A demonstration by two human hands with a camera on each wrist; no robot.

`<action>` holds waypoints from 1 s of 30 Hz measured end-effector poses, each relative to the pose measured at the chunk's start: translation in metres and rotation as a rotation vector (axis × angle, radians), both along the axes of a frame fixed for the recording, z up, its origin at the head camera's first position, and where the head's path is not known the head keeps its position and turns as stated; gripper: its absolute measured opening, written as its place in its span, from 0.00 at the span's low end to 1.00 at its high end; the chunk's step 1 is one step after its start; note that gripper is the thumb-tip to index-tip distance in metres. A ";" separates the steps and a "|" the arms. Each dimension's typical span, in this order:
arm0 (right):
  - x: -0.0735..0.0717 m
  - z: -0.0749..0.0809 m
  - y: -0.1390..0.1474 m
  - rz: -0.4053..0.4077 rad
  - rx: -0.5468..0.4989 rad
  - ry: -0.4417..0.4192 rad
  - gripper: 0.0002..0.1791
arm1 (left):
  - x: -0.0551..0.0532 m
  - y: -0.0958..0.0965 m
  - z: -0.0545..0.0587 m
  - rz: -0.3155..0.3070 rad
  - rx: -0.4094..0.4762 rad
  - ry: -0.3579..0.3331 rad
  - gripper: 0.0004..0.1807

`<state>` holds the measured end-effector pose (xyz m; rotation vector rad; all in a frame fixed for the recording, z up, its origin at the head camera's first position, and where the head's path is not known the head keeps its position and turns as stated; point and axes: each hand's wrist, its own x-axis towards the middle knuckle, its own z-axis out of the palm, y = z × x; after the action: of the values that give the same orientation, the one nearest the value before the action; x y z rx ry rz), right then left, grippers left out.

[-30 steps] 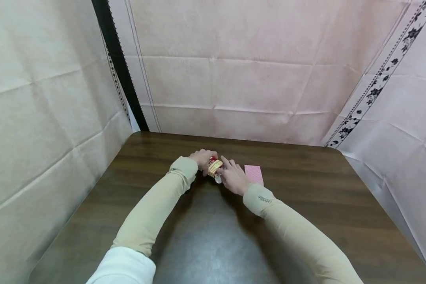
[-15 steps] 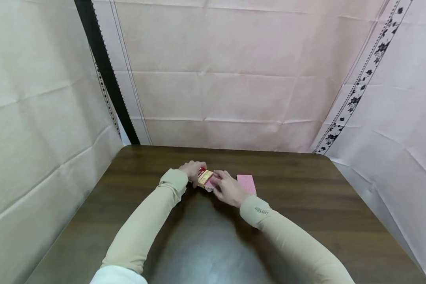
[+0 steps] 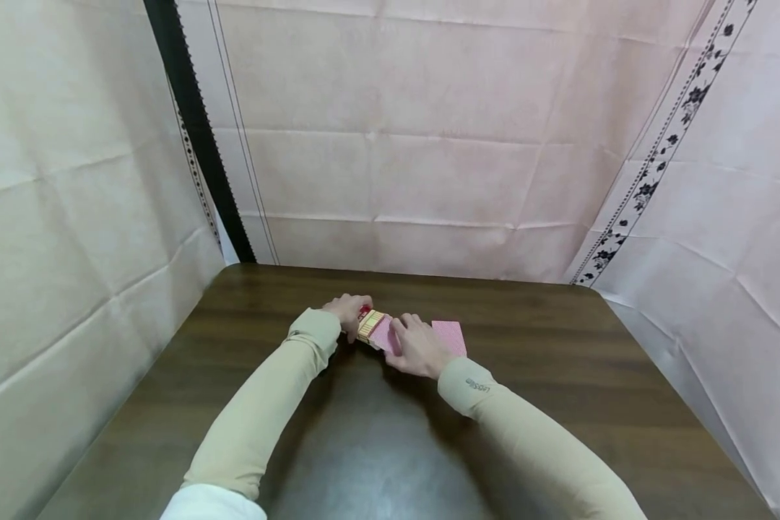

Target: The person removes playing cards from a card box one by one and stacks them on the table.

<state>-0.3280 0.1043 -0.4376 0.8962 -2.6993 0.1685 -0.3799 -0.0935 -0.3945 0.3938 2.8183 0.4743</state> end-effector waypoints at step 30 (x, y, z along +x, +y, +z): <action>-0.012 -0.017 0.056 -0.613 -0.003 -0.120 0.33 | 0.002 -0.007 0.006 0.021 -0.003 -0.072 0.43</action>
<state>-0.3403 0.1602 -0.4544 0.0289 -2.9368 0.0928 -0.3779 -0.1003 -0.3887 0.3400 2.7559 0.4787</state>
